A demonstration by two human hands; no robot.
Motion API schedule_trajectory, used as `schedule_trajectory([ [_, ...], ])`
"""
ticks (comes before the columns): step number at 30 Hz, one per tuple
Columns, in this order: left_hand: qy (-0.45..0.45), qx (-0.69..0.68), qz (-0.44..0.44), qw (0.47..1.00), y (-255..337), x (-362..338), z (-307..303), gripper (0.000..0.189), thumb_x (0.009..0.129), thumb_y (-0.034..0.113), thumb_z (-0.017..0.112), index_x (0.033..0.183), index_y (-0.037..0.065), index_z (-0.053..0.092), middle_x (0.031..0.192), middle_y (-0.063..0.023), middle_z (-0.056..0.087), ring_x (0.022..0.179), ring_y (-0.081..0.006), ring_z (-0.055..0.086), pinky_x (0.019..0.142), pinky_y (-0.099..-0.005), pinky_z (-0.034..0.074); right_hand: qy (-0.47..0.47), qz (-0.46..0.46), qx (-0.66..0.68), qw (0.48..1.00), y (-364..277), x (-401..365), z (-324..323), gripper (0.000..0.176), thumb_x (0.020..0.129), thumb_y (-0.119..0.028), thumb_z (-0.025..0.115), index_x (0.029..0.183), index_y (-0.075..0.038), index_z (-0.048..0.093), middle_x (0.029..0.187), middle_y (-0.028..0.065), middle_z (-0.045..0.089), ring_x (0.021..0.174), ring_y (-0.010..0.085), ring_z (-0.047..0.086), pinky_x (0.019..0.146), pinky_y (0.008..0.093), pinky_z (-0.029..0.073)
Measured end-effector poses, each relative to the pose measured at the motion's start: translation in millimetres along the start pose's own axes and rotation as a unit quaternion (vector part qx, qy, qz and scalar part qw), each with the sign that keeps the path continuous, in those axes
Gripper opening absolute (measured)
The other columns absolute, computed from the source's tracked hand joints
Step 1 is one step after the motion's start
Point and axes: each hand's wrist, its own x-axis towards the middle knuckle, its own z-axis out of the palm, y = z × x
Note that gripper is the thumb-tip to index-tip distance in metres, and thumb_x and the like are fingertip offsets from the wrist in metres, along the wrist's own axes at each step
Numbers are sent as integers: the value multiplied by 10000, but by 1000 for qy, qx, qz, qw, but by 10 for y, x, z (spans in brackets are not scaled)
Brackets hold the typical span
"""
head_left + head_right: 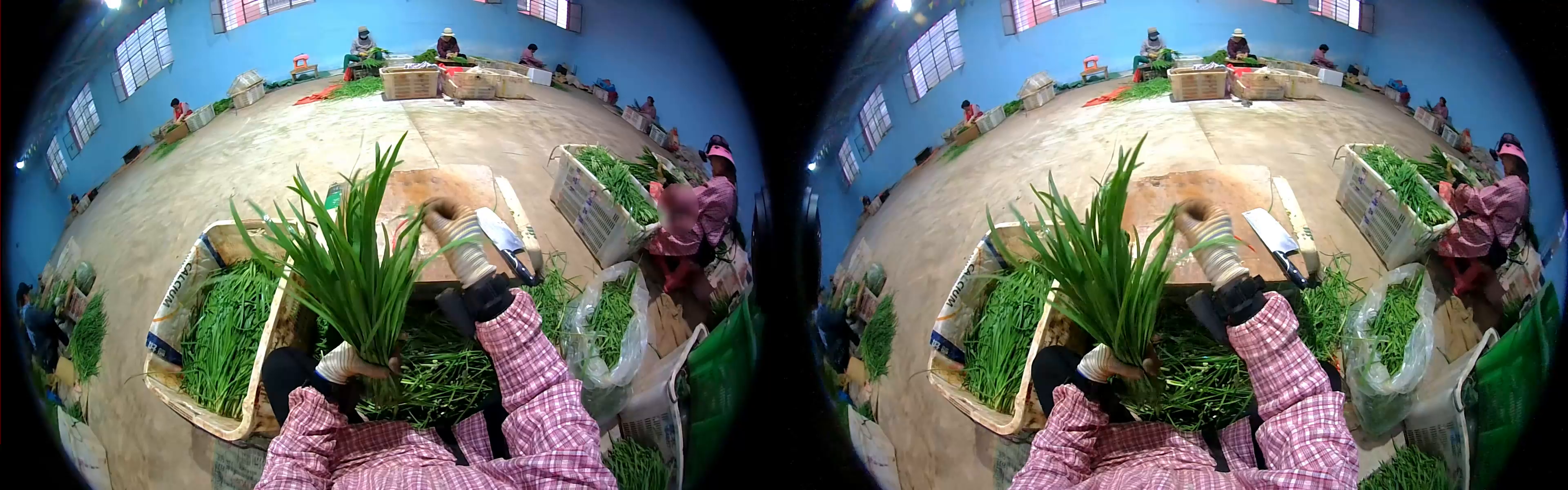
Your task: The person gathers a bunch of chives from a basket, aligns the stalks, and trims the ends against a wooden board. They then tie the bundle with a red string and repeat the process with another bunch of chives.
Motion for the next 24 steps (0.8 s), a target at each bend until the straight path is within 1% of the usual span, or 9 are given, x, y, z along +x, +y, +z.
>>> schedule_trajectory([
  [3,41,7,-7,999,52,-9,-7,745,690,14,814,1368,20,507,1020,-63,675,907,-192,634,828,-356,511,114,-56,-35,991,-170,188,-324,141,842,-110,711,917,7,690,790,70,682,675,125,606,643,276,517],
  [6,144,-52,-10,988,148,-50,90,734,670,-26,792,1347,5,511,971,-83,684,884,-204,662,812,-351,527,159,-17,-23,987,-524,291,-794,176,876,-159,703,925,9,680,711,42,641,551,83,510,521,247,426],
  [9,184,-100,36,977,125,-28,3,713,633,31,771,1297,-4,516,950,-106,679,879,-255,667,805,-379,531,231,-38,58,970,-828,289,-1150,195,886,-128,708,960,42,647,757,84,661,646,173,658,579,290,568],
  [13,254,-228,169,924,119,-1,-187,597,762,41,714,1314,36,487,979,-87,661,918,-285,650,857,-444,547,220,-104,120,963,-912,210,-1699,164,890,-64,682,984,60,631,849,144,673,733,249,705,664,367,634],
  [15,214,-322,222,895,90,39,-307,513,828,50,693,1305,74,504,1019,-59,655,961,-252,645,901,-449,543,169,-119,139,968,-936,77,-1808,136,880,-14,660,987,63,627,921,158,671,816,276,705,767,397,632],
  [16,197,-372,204,884,125,-6,-268,383,850,84,697,1212,73,571,1014,-90,658,973,-270,652,940,-449,530,151,-120,143,971,-918,15,-1816,132,875,-1,655,985,64,626,946,161,669,839,281,703,794,402,627],
  [21,195,-355,241,882,27,22,-282,442,875,109,667,1287,110,507,1050,-59,643,1026,-268,623,950,-456,515,103,-155,106,977,-635,-271,-1704,157,845,-7,683,969,61,614,1098,170,633,925,253,682,892,394,592],
  [23,106,-412,213,880,23,35,-321,443,875,185,621,1284,81,488,1091,-77,585,1110,-301,543,1026,-484,421,58,-158,26,985,-527,-394,-1735,155,835,-62,696,949,23,633,1102,138,644,945,216,643,892,347,534],
  [24,153,-382,205,888,48,38,-338,399,866,217,617,1221,67,513,1076,-78,569,1099,-306,518,1042,-487,380,67,-109,-53,990,-636,-550,-1639,136,836,-52,675,943,18,630,1101,117,651,959,190,622,895,330,508],
])
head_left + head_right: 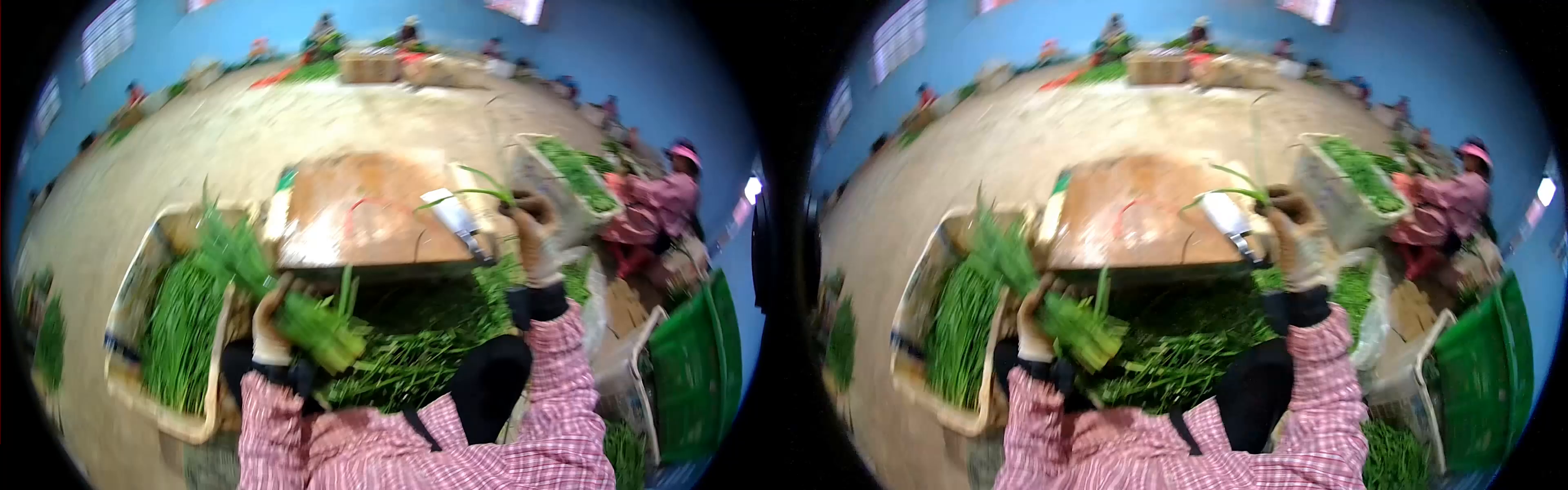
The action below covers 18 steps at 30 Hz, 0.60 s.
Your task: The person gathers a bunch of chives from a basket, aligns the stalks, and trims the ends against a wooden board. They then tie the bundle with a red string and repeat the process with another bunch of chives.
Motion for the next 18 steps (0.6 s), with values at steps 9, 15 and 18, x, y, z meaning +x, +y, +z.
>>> schedule_trajectory([
  [9,53,1,47,997,236,230,177,205,880,146,685,1076,89,667,1025,-85,680,1012,-271,648,928,-474,519,-447,69,-362,815,571,-1039,360,248,795,-194,724,999,-52,715,1057,135,689,995,298,656,890,385,520],
  [15,69,16,38,997,-4,288,196,205,867,131,707,1056,74,654,1027,-98,675,1010,-272,647,938,-473,515,-327,96,-248,907,444,-884,1567,765,773,-485,751,1313,8,527,1297,242,563,1237,357,529,1036,399,422],
  [18,105,53,40,992,-96,308,55,216,866,122,707,1064,65,645,1030,-111,671,990,-288,663,905,-471,545,-310,205,-104,923,566,-912,1984,626,796,-379,766,1231,22,562,1125,184,657,1046,261,636,934,346,490],
])
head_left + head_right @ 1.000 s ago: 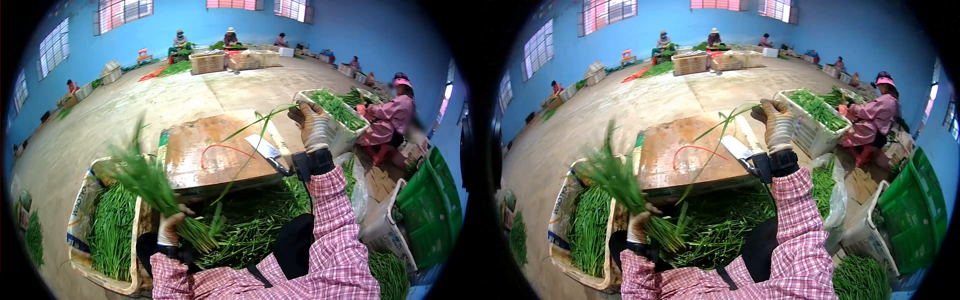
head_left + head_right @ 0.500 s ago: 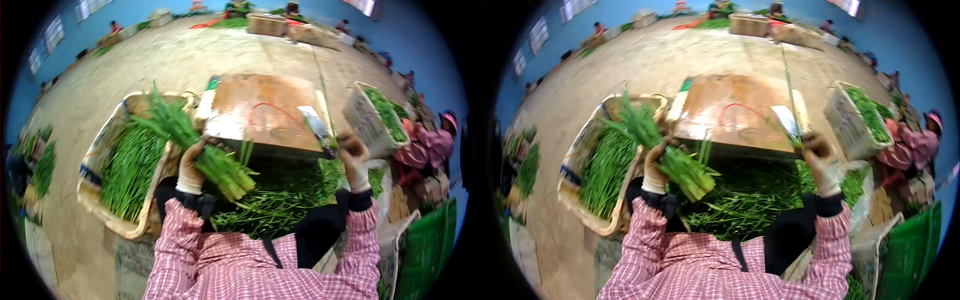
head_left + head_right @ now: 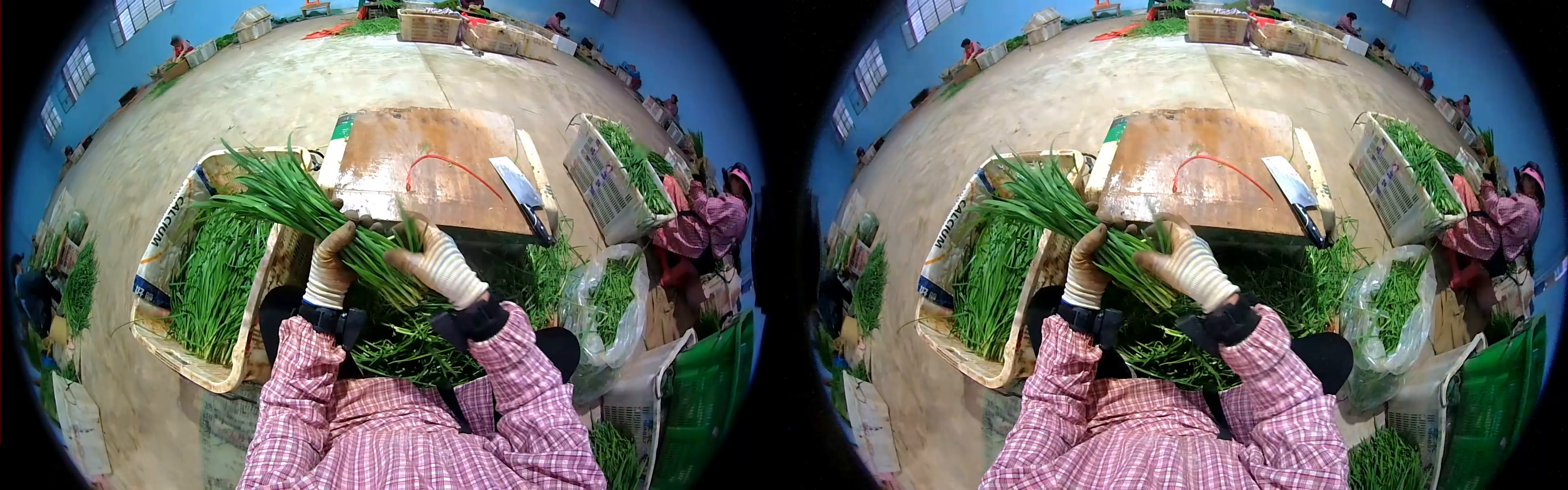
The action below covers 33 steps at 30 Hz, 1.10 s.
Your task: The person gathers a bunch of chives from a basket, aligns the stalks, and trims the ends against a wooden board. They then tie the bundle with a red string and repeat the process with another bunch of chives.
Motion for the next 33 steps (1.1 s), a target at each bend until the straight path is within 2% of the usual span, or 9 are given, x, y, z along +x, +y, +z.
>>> schedule_trajectory([
  [3,16,7,7,1000,13,-36,53,214,874,135,706,1062,55,643,1017,-122,678,983,-296,674,881,-481,563,93,-60,248,962,67,-6,117,284,970,-256,620,1109,-8,608,1023,93,695,952,150,631,860,315,517],
  [9,44,-34,13,998,62,22,-129,169,910,170,674,1046,73,657,1006,-95,690,1005,-293,668,934,-505,532,215,-42,353,909,251,-281,-77,407,984,-407,570,1015,-3,538,583,11,518,559,168,579,892,471,531],
  [13,60,-32,38,997,199,11,-70,167,905,192,678,1013,64,673,967,-78,695,971,-261,673,923,-446,541,251,68,231,938,786,-593,-733,230,997,-286,576,945,-62,577,523,-58,353,424,48,280,406,241,268],
  [18,121,40,30,991,20,72,21,197,878,198,711,997,42,707,969,-92,712,888,-240,689,852,-416,562,170,-49,66,982,-9,-564,-314,271,852,-170,740,1074,-44,647,980,83,703,827,173,650,749,309,538],
  [21,127,73,55,988,-122,55,239,164,860,112,716,1006,39,700,921,-69,705,840,-196,677,778,-384,570,134,-159,-307,929,-285,-349,83,353,759,-202,778,1077,-127,645,975,142,651,793,334,657,656,403,542],
  [25,90,48,11,995,3,25,218,198,871,150,713,1035,47,674,960,-76,699,893,-210,680,837,-393,560,76,-289,-177,938,2,-381,94,215,770,-79,748,945,-78,622,915,119,671,746,323,664,629,395,535],
  [28,44,16,58,997,260,-29,83,224,894,175,682,1087,71,640,1042,-90,678,1013,-281,655,935,-454,519,-20,-59,-48,997,90,-703,-387,102,841,-25,672,939,-33,644,826,139,694,746,210,690,676,310,540],
  [31,-82,40,82,992,376,-149,171,238,900,166,673,1113,76,617,1048,-77,650,1084,-277,619,1015,-453,474,99,16,-110,989,127,-596,-712,219,849,-148,692,1028,-22,677,896,152,703,796,266,685,720,345,540],
  [33,-85,-17,86,992,261,-158,161,287,901,131,664,1176,111,583,1045,-50,633,1081,-254,610,1062,-472,441,134,-147,-129,972,-35,-434,-566,319,827,-199,730,1094,-34,678,967,181,693,871,308,674,792,381,528],
])
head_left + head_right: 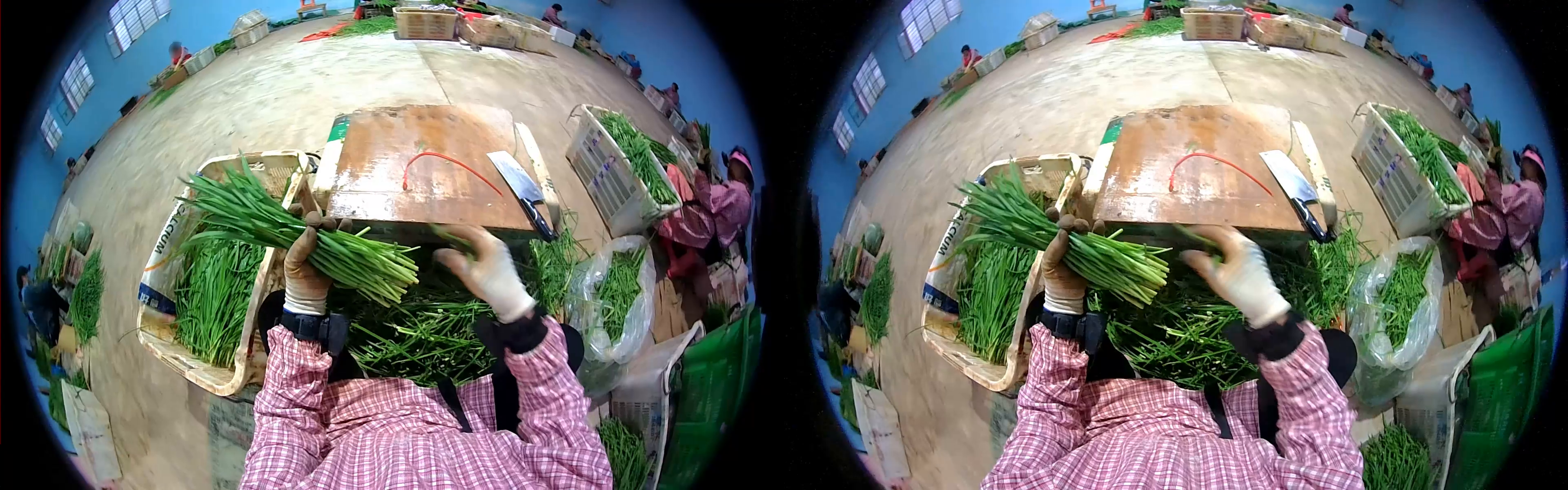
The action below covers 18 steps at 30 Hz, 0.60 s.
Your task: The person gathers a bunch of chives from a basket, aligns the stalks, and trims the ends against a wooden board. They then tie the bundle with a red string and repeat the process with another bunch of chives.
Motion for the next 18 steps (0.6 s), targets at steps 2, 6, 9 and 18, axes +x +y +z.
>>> schedule_trajectory([
  [2,-37,-26,30,999,-106,2,-19,402,903,58,638,1267,183,521,1042,-17,602,1079,-220,595,1095,-518,403,-63,10,-11,998,-145,141,186,330,802,-232,765,1066,-49,695,938,176,681,881,321,664,792,395,516],
  [6,-92,-79,17,993,-66,-65,-39,474,893,-4,619,1301,200,489,1013,2,580,1071,-193,596,1106,-536,383,-60,57,164,983,87,6,317,151,827,-131,709,923,-15,710,844,99,711,805,191,679,741,311,527],
  [9,-124,-96,22,987,92,-115,-139,488,869,2,660,1285,199,497,989,25,533,1050,-197,586,1116,-498,359,-20,180,206,962,314,-202,49,130,849,-61,648,933,26,697,837,31,709,809,95,634,755,269,515],
  [18,-171,-73,10,982,-23,-121,-6,503,840,11,675,1270,200,496,944,40,508,986,-174,565,1078,-491,364,-119,-55,144,981,-99,-74,473,180,825,-188,722,920,-37,706,860,103,638,815,257,639,745,353,500],
])
